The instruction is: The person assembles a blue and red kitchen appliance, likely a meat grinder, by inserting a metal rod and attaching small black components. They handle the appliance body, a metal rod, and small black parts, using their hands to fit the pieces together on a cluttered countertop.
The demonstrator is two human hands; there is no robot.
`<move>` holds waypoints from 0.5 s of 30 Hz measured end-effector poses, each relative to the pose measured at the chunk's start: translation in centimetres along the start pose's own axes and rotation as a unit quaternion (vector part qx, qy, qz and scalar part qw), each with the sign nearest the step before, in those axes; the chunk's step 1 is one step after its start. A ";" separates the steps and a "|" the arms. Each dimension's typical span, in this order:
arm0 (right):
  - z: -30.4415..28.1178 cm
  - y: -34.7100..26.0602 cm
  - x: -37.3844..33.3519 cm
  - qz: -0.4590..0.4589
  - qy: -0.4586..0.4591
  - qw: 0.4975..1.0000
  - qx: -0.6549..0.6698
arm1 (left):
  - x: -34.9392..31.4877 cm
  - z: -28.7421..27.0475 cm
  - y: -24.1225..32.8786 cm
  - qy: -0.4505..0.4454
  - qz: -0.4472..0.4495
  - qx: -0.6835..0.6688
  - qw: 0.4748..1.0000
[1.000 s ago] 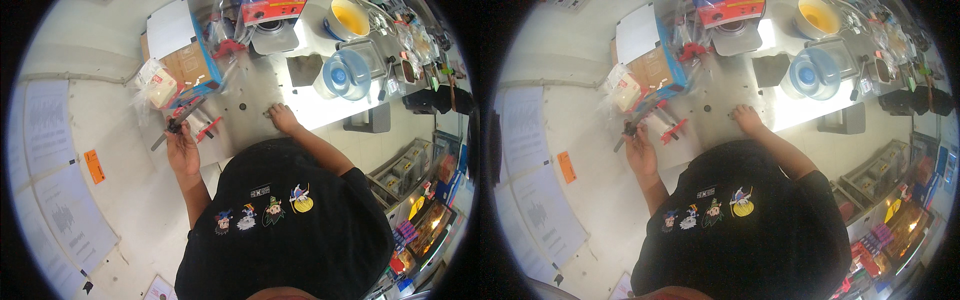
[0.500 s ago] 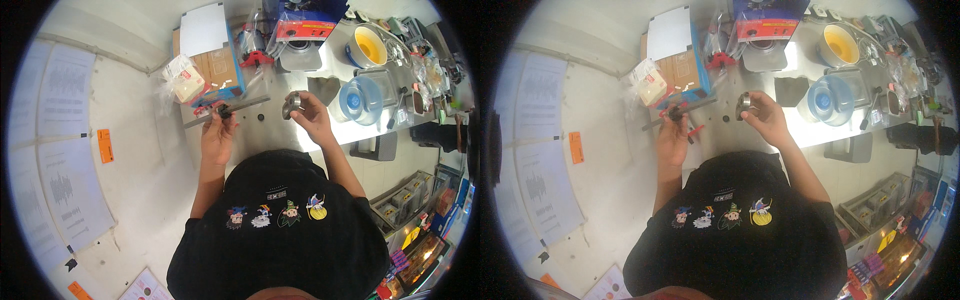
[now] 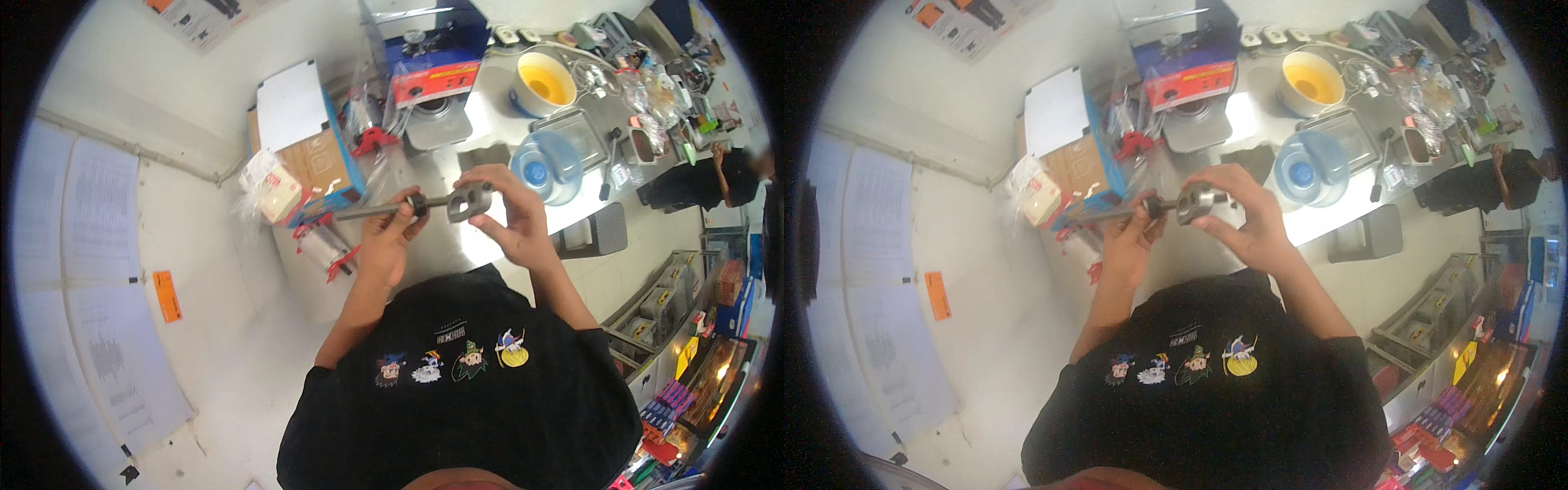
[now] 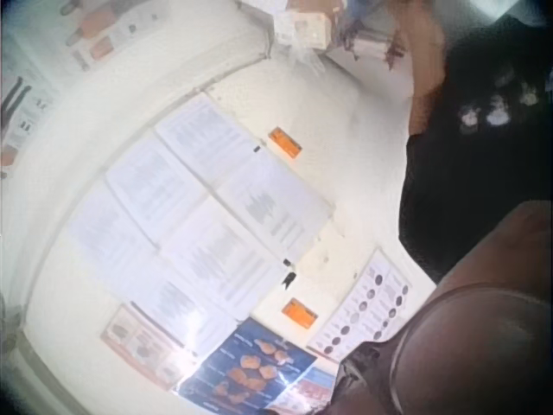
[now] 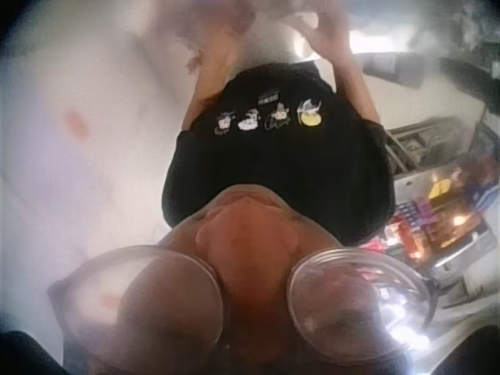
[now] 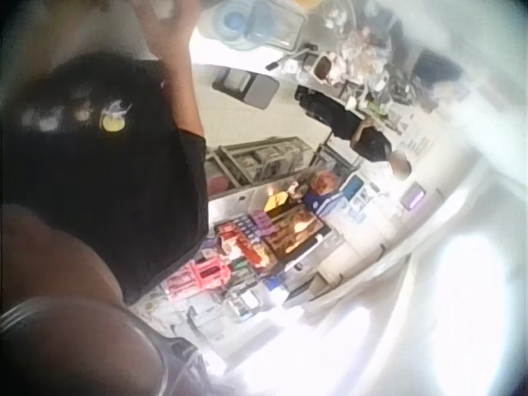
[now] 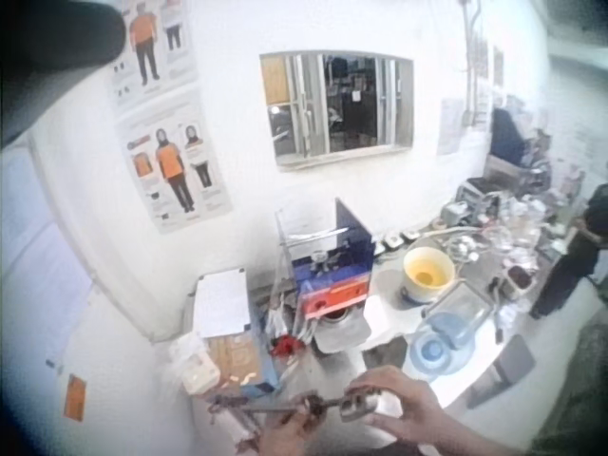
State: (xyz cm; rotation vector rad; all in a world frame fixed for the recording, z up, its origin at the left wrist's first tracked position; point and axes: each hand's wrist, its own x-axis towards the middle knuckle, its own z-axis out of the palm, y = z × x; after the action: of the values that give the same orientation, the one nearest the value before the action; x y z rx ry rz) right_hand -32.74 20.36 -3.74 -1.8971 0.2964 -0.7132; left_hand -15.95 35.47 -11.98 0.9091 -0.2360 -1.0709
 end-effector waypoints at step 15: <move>-12.6 6.4 -3.4 0.152 0.150 0.961 0.178 | 4.4 15.1 -4.9 -0.172 0.055 0.310 0.933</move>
State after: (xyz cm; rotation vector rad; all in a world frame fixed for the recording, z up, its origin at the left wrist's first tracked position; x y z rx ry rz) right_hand -42.30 9.89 -7.08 -1.3627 0.5957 -0.7829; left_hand -25.66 23.05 -7.20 1.2447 -0.9479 -1.0612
